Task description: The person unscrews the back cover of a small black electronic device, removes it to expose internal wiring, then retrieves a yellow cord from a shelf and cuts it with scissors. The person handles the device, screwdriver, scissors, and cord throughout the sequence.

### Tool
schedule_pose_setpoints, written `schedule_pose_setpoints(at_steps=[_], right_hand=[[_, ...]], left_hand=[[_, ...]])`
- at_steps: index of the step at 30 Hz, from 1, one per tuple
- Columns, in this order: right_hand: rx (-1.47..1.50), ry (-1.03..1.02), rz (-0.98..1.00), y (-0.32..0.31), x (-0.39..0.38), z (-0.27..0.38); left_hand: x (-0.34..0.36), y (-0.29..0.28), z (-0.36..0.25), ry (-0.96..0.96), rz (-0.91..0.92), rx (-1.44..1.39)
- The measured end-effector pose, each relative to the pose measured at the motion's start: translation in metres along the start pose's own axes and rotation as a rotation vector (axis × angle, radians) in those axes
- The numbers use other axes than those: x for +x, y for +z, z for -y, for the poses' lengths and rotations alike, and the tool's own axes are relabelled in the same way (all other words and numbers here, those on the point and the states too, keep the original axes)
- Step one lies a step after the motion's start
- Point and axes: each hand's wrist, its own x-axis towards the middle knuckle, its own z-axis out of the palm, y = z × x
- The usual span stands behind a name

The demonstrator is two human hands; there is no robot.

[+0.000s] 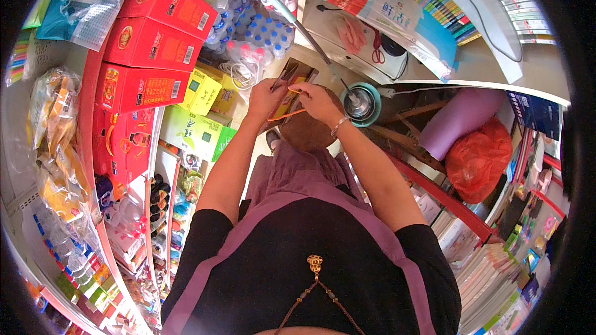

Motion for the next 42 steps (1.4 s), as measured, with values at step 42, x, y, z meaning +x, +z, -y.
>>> schedule_pose_setpoints(at_steps=[42], right_hand=[[-0.178, 0.22, -0.128, 0.002, -0.006, 0.007]], left_hand=[[0.007, -0.002, 0.014, 0.416, 0.071, 0.248]])
